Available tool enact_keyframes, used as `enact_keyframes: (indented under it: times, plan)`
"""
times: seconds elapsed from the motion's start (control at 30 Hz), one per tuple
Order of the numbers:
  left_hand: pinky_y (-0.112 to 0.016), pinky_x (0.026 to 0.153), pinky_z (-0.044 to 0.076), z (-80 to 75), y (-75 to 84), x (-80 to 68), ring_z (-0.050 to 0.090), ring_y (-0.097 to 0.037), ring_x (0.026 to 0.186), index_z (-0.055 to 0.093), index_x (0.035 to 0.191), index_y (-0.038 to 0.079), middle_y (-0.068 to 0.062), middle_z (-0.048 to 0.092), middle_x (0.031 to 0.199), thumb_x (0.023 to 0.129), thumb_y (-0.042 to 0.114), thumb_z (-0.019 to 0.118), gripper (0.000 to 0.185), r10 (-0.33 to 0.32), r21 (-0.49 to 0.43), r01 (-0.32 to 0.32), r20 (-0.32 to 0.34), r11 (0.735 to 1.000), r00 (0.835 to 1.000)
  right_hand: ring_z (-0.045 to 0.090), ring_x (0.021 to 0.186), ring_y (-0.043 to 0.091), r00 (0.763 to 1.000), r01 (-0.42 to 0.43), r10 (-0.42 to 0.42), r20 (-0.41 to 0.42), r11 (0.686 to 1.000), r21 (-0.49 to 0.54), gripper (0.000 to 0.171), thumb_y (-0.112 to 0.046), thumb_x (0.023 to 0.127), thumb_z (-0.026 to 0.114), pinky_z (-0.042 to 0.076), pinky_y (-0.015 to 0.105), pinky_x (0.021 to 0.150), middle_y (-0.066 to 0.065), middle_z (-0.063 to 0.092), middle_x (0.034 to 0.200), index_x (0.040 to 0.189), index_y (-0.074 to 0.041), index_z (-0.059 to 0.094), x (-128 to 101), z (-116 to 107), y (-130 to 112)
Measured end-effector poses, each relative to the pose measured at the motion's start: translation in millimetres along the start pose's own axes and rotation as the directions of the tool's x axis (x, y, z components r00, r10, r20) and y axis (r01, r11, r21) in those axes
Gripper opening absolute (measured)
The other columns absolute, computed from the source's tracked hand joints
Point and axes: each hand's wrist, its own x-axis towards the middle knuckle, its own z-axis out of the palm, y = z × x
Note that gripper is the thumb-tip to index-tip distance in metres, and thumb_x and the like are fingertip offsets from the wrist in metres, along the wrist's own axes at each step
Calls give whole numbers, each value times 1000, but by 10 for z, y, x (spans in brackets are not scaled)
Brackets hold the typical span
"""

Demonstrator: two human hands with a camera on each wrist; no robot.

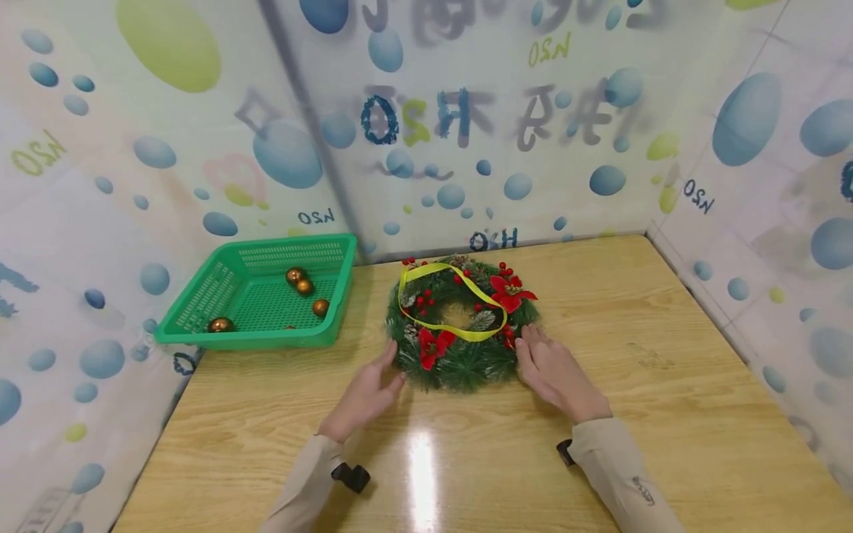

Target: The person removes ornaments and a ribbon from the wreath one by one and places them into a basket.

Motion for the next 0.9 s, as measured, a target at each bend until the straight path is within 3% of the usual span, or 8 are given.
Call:
enact_keyframes:
  times: [0.13,0.27,0.37,0.53,0.63,0.73,0.83,0.9]
  plan:
    - [-49,120,38,-17,4,27,63,-43,102,16,160,2,-15,6,169,102,19,58,74,-13,-14,13,10,1000,1000,33,144,52,1000,-2,2,2,1000,-6,63,-33,113,23,32,66,117,38,33,154,147,18,36,-33,-1,-17]
    - [-50,122,35,-42,-5,49,56,-44,127,16,161,3,-13,6,170,102,20,58,73,-18,-4,18,6,1000,1000,34,144,51,1000,6,-6,-2,1000,-13,63,-34,113,24,33,65,117,38,34,154,147,17,37,-70,10,-39]
    - [-43,107,53,-63,-16,65,61,-41,124,17,161,3,-14,7,170,102,20,58,74,-19,12,19,-1,1000,1000,36,142,52,1000,21,-21,-20,1000,-21,62,-32,112,26,35,65,116,38,37,152,146,17,39,-94,32,-46]
    - [-36,73,61,-89,-56,116,67,-40,68,17,161,5,-11,7,170,102,20,59,74,-32,23,32,2,999,999,39,142,50,998,32,-33,-46,999,-35,60,-31,112,27,35,63,117,36,41,150,144,18,42,-117,77,-62]
    - [-40,88,59,-97,-77,149,67,-42,71,17,161,6,-10,7,170,102,21,59,74,-44,13,44,6,999,999,40,141,50,997,34,-37,-61,998,-46,59,-30,112,29,36,63,117,36,43,148,143,18,44,-135,103,-79]
    - [-46,108,52,-103,-90,179,68,-43,106,18,161,6,-10,9,170,102,21,60,74,-48,9,48,-5,999,999,43,139,50,996,43,-47,-79,998,-56,57,-28,111,31,38,63,115,36,46,146,141,18,46,-156,124,-101]
    - [-51,124,32,-113,-104,205,37,-38,147,20,160,5,-11,12,169,101,21,60,73,-40,17,40,-24,999,999,47,137,49,994,56,-61,-91,996,-63,55,-27,111,33,40,62,114,36,48,144,139,18,48,-177,132,-114]
    - [-51,127,23,-118,-109,216,21,-36,154,21,160,3,-12,13,169,101,21,60,73,-31,20,32,-32,999,999,47,137,48,994,60,-64,-88,997,-48,54,-26,111,33,41,62,114,36,49,144,140,18,48,-194,121,-112]
